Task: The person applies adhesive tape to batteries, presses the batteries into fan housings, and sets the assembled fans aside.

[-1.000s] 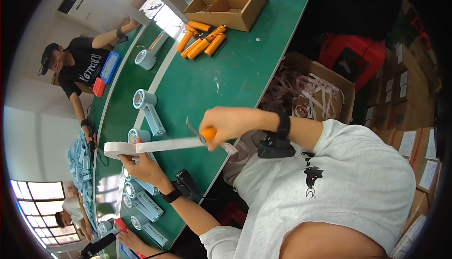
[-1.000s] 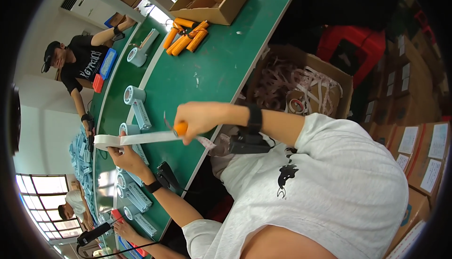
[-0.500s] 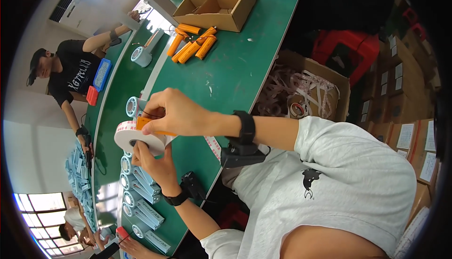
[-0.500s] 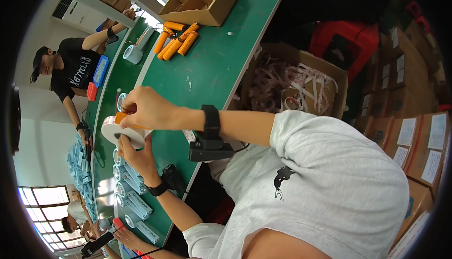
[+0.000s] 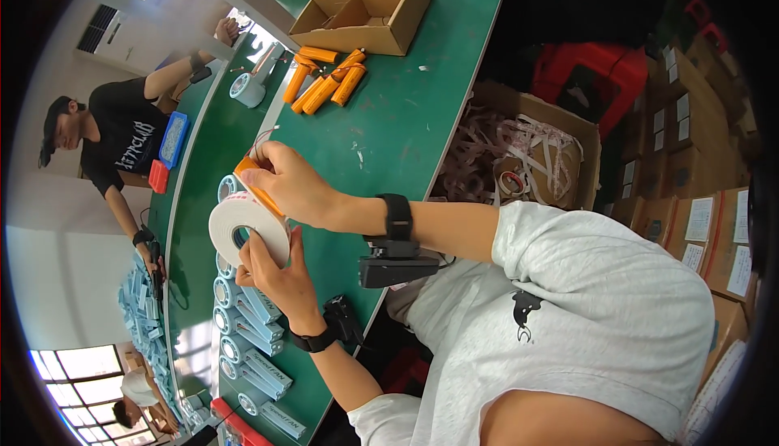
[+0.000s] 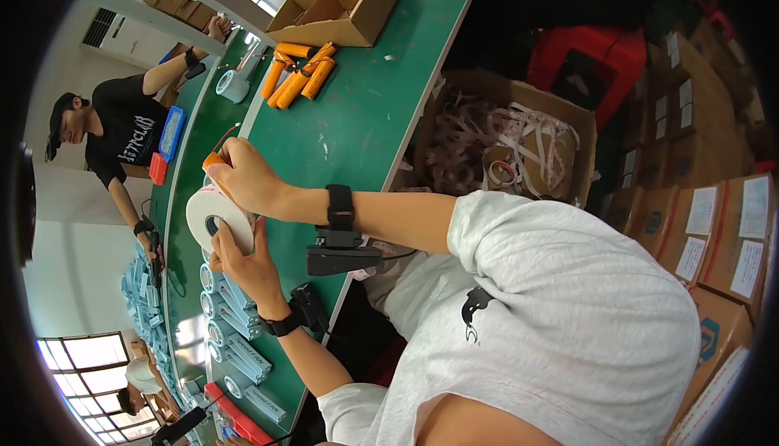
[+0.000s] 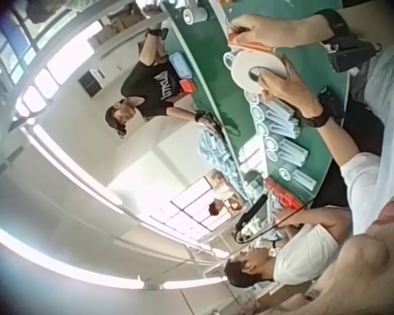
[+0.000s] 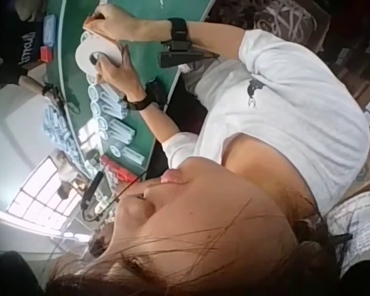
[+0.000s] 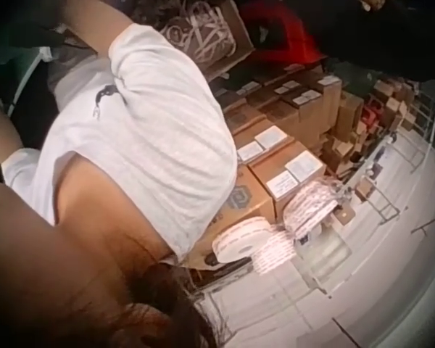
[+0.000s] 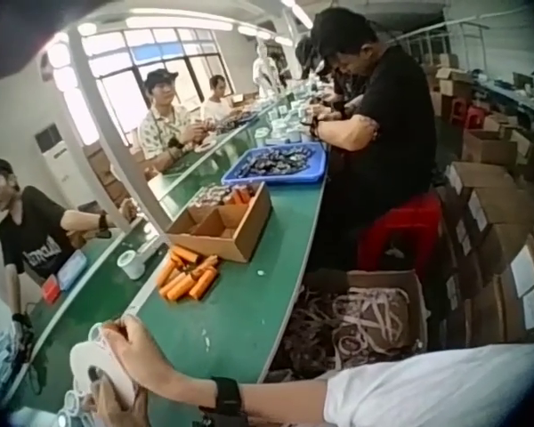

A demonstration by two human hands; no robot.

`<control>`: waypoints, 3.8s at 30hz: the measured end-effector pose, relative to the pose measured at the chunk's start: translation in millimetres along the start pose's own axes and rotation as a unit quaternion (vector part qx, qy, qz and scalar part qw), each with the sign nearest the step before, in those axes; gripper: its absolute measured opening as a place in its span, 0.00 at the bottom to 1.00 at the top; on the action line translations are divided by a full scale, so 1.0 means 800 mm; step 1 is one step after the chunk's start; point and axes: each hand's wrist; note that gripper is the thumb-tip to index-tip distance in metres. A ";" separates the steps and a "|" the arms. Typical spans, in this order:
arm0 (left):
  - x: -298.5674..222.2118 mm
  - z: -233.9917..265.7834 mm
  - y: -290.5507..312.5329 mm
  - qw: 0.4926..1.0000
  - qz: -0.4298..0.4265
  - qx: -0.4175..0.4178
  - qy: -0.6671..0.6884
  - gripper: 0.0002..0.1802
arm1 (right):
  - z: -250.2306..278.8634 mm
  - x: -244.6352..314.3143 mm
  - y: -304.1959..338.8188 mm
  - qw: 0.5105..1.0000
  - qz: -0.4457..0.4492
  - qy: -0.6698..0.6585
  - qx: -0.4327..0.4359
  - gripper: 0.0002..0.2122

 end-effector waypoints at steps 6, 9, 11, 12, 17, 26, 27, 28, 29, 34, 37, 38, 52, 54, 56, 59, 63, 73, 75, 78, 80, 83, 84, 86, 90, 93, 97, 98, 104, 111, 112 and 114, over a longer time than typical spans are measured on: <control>-0.009 -0.006 -0.011 0.999 -0.017 0.033 -0.024 0.27 | 0.008 -0.003 -0.023 0.980 -0.129 -0.107 -0.111 0.07; -0.043 -0.016 -0.013 0.996 -0.033 0.077 -0.036 0.27 | 0.058 0.003 -0.097 0.940 0.110 -0.119 -0.301 0.05; -0.057 -0.011 -0.003 0.982 -0.062 0.141 0.108 0.24 | 0.108 0.075 -0.142 0.927 0.118 -0.178 -0.309 0.04; -0.052 -0.018 -0.003 0.983 -0.055 0.140 0.101 0.24 | 0.120 0.097 -0.143 0.940 0.148 -0.188 -0.242 0.06; -0.045 -0.059 -0.052 0.915 -0.025 0.375 0.145 0.20 | 0.145 0.116 -0.106 0.978 0.185 -0.080 -0.054 0.10; 0.133 -0.085 -0.099 0.983 -0.007 0.096 -0.159 0.30 | 0.153 0.064 -0.034 0.993 -0.072 -0.056 0.072 0.15; 0.158 -0.082 -0.104 0.967 0.126 0.220 -0.026 0.31 | 0.146 0.064 -0.025 0.983 -0.123 -0.094 0.098 0.16; 0.169 -0.082 -0.110 0.902 0.250 0.332 0.113 0.32 | 0.143 0.063 -0.021 0.969 -0.171 -0.130 0.122 0.16; 0.156 -0.085 -0.114 0.902 0.242 0.337 0.117 0.32 | 0.150 0.060 -0.022 0.971 -0.165 -0.130 0.114 0.16; 0.019 -0.014 -0.064 0.923 0.188 0.304 -0.141 0.32 | 0.170 0.061 0.001 0.953 -0.246 -0.126 0.127 0.18; -0.007 0.008 -0.033 0.890 0.247 0.339 -0.176 0.30 | 0.160 0.076 0.013 0.933 -0.295 -0.141 0.149 0.17; -0.001 0.012 -0.033 0.933 0.168 0.305 -0.087 0.28 | 0.159 0.080 0.016 0.936 -0.287 -0.122 0.161 0.17; -0.001 0.015 -0.008 0.963 -0.126 0.237 0.028 0.10 | 0.087 0.095 0.011 0.885 0.109 0.255 0.374 0.10; 0.006 0.015 -0.007 0.968 -0.096 0.219 0.076 0.08 | 0.092 0.090 0.014 0.863 0.133 0.289 0.392 0.10; 0.018 0.015 -0.003 0.966 -0.051 0.200 0.153 0.06 | 0.092 0.083 0.016 0.828 0.181 0.329 0.417 0.09; 0.022 0.010 0.002 0.954 0.039 0.165 0.248 0.04 | 0.099 0.083 0.025 0.807 0.206 0.371 0.411 0.08; 0.024 0.000 0.012 0.930 0.135 0.131 0.317 0.02 | 0.086 0.094 0.018 0.754 0.190 0.437 0.452 0.05; 0.030 -0.005 0.015 0.938 0.115 0.131 0.299 0.07 | 0.028 0.057 -0.010 0.594 0.179 0.535 0.573 0.12; 0.034 -0.005 0.017 0.904 0.196 0.154 0.346 0.09 | 0.020 0.048 -0.013 0.537 0.171 0.583 0.585 0.13; 0.026 0.005 0.008 0.856 0.252 0.159 0.421 0.15 | 0.025 0.020 -0.033 0.573 0.020 0.536 0.620 0.12; 0.024 0.016 0.005 0.911 0.151 0.115 0.366 0.24 | 0.054 -0.008 -0.040 0.672 -0.028 0.397 0.625 0.11; 0.028 0.022 0.013 0.947 0.030 0.183 0.261 0.33 | 0.084 -0.026 -0.018 0.838 0.003 0.313 0.446 0.13; 0.031 0.024 0.011 0.967 -0.053 0.202 0.147 0.32 | 0.085 -0.016 -0.008 0.845 0.004 0.325 0.424 0.12; 0.034 0.021 0.012 0.964 -0.036 0.200 0.174 0.31 | 0.082 -0.006 0.003 0.860 0.007 0.335 0.385 0.12; 0.023 0.018 0.006 0.959 -0.038 0.211 0.187 0.29 | 0.065 -0.034 -0.026 0.769 0.023 0.425 0.478 0.15; 0.013 0.022 -0.002 0.956 -0.060 0.219 0.186 0.29 | 0.051 -0.042 -0.042 0.733 0.036 0.425 0.530 0.14; 0.011 0.020 -0.007 0.949 -0.081 0.236 0.193 0.28 | 0.030 -0.016 -0.043 0.591 0.023 0.573 0.567 0.13; 0.014 0.020 -0.008 0.947 -0.086 0.244 0.192 0.28 | 0.030 -0.009 -0.041 0.602 -0.002 0.574 0.555 0.14; 0.046 0.032 -0.070 0.958 -0.168 0.206 0.112 0.30 | 0.064 0.014 -0.055 0.848 0.345 0.245 0.321 0.15; 0.252 -0.099 -0.165 0.993 -0.025 0.103 -0.043 0.35 | 0.220 0.150 -0.050 0.762 0.116 0.614 0.170 0.09; 0.316 -0.117 -0.142 0.980 0.030 0.156 -0.116 0.38 | 0.212 0.152 -0.044 0.711 0.079 0.670 0.197 0.10; 0.361 -0.119 -0.114 0.955 0.086 0.213 -0.190 0.41 | 0.206 0.144 -0.053 0.659 0.044 0.717 0.223 0.10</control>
Point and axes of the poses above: each hand's wrist, its own y-axis away from the middle knuckle, its own z-axis out of the back of the hand, x = y × z, and after that the axes turned 11 degrees about -x, right-handed
